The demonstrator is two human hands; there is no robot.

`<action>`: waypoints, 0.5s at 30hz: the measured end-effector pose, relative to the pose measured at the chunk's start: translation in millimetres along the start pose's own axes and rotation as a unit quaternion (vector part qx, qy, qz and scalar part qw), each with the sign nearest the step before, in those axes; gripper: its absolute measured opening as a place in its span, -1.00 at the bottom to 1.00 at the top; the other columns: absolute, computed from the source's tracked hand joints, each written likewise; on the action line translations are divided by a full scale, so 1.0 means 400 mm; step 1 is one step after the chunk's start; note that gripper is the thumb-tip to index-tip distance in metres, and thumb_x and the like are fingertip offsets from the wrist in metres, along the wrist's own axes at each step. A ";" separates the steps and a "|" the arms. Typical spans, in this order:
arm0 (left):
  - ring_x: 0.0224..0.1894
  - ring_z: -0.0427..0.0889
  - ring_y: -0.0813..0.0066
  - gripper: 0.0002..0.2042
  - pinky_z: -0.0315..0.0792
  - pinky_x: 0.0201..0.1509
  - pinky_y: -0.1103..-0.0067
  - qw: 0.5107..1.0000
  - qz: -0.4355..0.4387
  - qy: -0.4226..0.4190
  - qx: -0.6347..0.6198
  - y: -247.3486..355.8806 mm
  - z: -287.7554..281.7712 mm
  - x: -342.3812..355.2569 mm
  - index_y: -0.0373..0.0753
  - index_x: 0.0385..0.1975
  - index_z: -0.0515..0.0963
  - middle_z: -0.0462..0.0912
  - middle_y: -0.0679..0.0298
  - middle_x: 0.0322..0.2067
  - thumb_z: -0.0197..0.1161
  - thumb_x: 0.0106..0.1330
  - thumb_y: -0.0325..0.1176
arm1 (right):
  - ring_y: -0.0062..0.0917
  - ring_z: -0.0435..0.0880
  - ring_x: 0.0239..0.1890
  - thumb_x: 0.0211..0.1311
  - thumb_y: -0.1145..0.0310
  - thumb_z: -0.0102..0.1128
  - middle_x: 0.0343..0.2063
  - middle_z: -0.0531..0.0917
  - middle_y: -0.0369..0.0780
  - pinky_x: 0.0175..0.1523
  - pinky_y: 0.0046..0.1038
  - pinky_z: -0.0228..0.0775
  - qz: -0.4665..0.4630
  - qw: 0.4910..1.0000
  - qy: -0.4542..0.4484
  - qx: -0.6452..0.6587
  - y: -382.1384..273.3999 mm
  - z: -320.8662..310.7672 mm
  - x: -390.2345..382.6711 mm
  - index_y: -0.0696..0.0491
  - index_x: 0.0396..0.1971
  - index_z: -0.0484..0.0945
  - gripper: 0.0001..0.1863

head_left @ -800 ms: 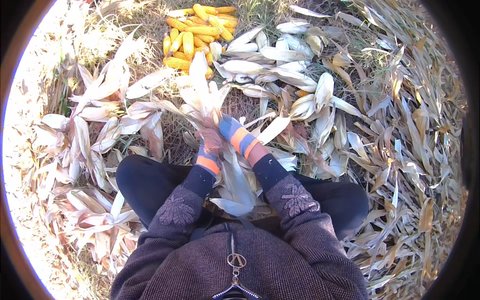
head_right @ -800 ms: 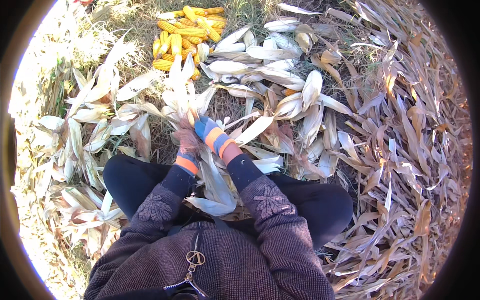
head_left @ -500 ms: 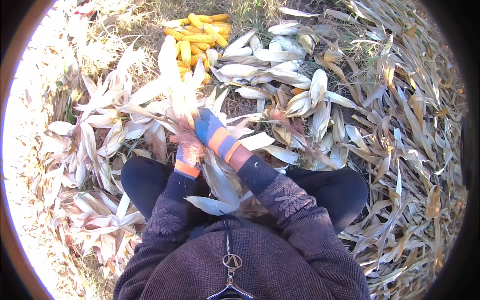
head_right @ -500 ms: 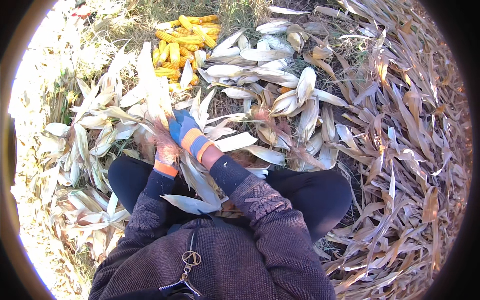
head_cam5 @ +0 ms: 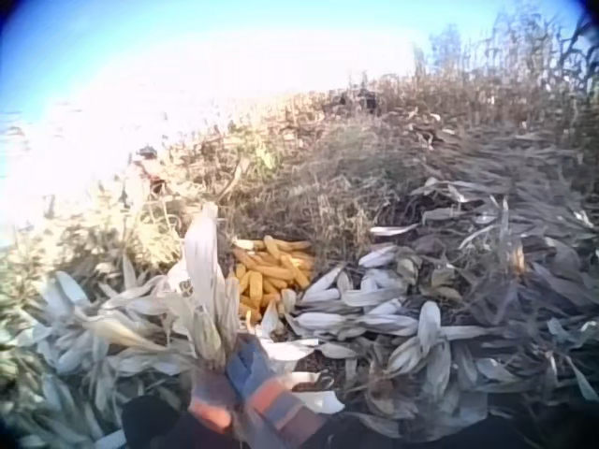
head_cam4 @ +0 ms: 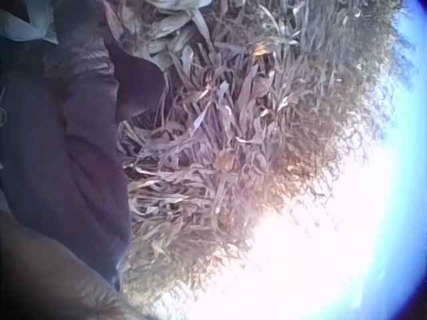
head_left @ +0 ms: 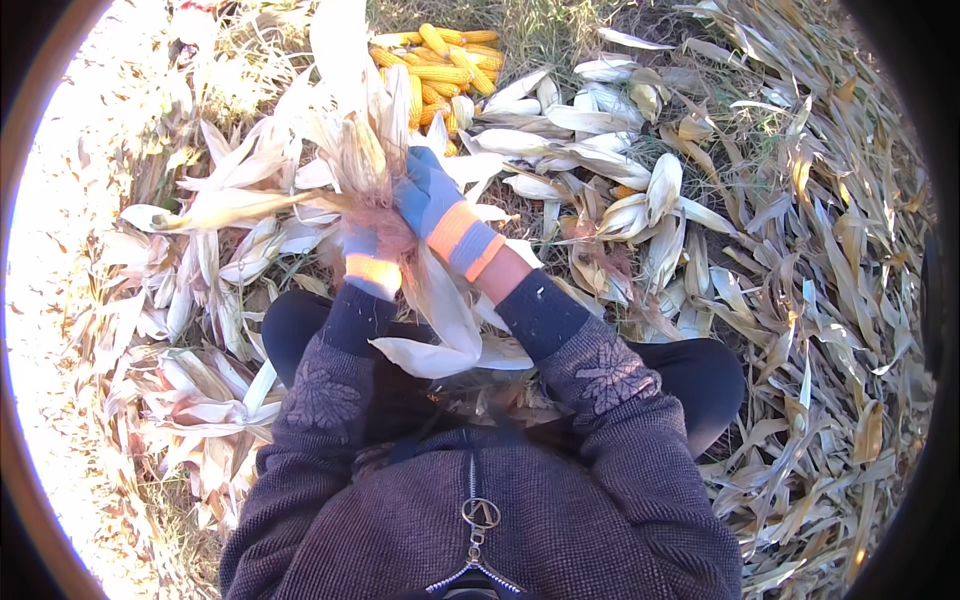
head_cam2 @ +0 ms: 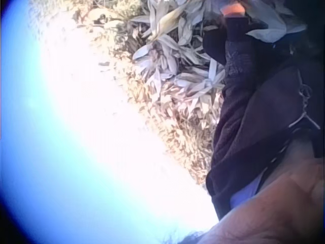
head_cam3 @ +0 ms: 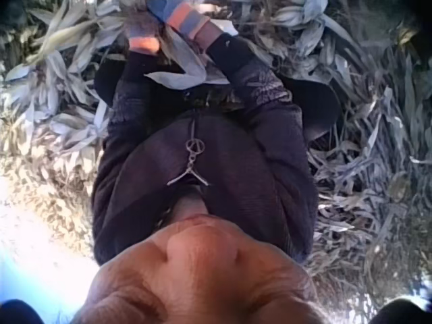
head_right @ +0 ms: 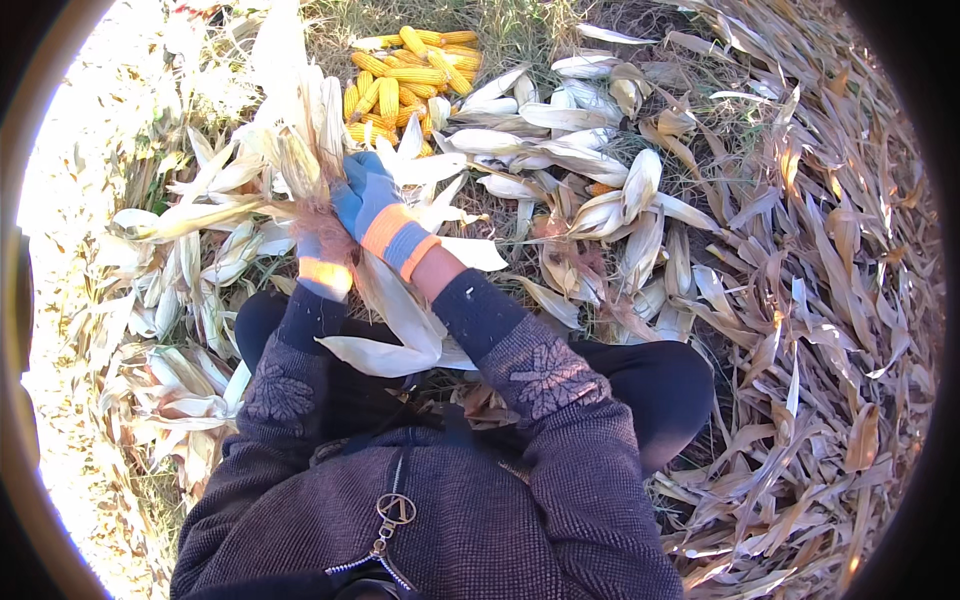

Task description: The person sits on the ground in a cornfield and shucks corn cobs by hand, removing the husks and placing the cleaned cobs into a growing pile. The person handles each cob individually, peeling away the dried husks and silk.

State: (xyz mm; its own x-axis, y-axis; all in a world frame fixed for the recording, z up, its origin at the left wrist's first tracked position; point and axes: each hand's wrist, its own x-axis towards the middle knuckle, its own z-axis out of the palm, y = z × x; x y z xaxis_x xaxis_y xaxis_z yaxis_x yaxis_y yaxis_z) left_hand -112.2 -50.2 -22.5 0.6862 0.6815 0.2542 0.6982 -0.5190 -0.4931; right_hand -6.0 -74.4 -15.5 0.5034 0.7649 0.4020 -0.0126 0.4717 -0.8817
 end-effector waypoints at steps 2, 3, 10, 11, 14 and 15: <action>0.06 0.43 0.27 -0.56 0.29 0.13 0.32 0.994 -0.046 -0.078 -0.065 -0.043 0.010 0.028 -0.16 0.12 0.36 0.44 0.20 0.11 -0.17 0.36 -0.06 | -0.06 0.53 -0.12 0.16 0.23 0.13 -0.15 0.54 0.05 0.00 -0.27 0.37 -0.066 0.976 -0.055 -0.198 -0.079 0.008 0.033 0.24 -0.12 0.49 -0.60; 0.08 0.41 0.28 -0.56 0.27 0.15 0.34 0.984 -0.052 -0.080 -0.153 -0.069 0.014 0.045 -0.17 0.12 0.35 0.44 0.18 0.10 -0.16 0.36 -0.08 | -0.07 0.53 -0.09 0.16 0.23 0.13 -0.14 0.54 0.05 0.03 -0.28 0.36 -0.041 0.988 -0.065 -0.134 -0.086 0.013 0.044 0.24 -0.09 0.47 -0.58; -0.09 0.44 0.27 -0.59 0.35 -0.01 0.36 0.925 -0.133 -0.008 -0.355 -0.193 0.047 0.145 -0.20 0.00 0.38 0.48 0.16 -0.07 -0.11 0.31 -0.05 | -0.30 0.50 0.06 0.14 0.40 0.09 -0.01 0.51 -0.01 0.18 -0.38 0.29 -0.033 0.989 -0.141 -0.017 -0.160 0.077 0.099 0.20 0.17 0.26 -0.44; -0.13 0.45 0.27 -0.59 0.36 -0.06 0.36 0.887 -0.144 0.008 -0.438 -0.203 0.040 0.158 -0.20 -0.03 0.39 0.49 0.16 -0.11 -0.11 0.31 -0.03 | -0.31 0.49 0.07 0.13 0.43 0.10 0.00 0.49 -0.03 0.17 -0.38 0.30 -0.046 0.989 -0.134 -0.050 -0.168 0.082 0.105 0.19 0.18 0.25 -0.43; -0.25 0.47 0.27 -0.58 0.40 -0.18 0.34 0.168 -0.025 0.092 -0.981 -0.287 0.008 0.201 -0.21 -0.12 0.42 0.51 0.15 -0.22 -0.11 0.28 0.02 | -0.39 0.47 0.08 0.14 0.45 0.09 0.03 0.47 -0.09 0.15 -0.39 0.32 -0.045 0.989 -0.134 0.039 -0.167 0.114 0.136 0.16 0.21 0.21 -0.41; -0.29 0.48 0.26 -0.57 0.42 -0.22 0.33 0.074 0.042 0.079 -0.993 -0.321 0.014 0.195 -0.21 -0.15 0.43 0.52 0.14 -0.26 -0.11 0.27 0.03 | -0.41 0.47 0.07 0.14 0.46 0.08 0.03 0.47 -0.10 0.15 -0.39 0.33 -0.032 0.987 -0.132 0.082 -0.187 0.135 0.132 0.15 0.22 0.19 -0.41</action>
State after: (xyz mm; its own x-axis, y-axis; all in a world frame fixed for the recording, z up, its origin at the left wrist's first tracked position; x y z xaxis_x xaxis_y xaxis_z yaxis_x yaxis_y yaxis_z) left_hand -149.6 72.4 55.9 0.5898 0.6997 0.4031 -0.7649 0.3242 0.5566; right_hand -24.9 -45.5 84.9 0.2648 0.8090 0.5248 -0.1390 0.5706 -0.8094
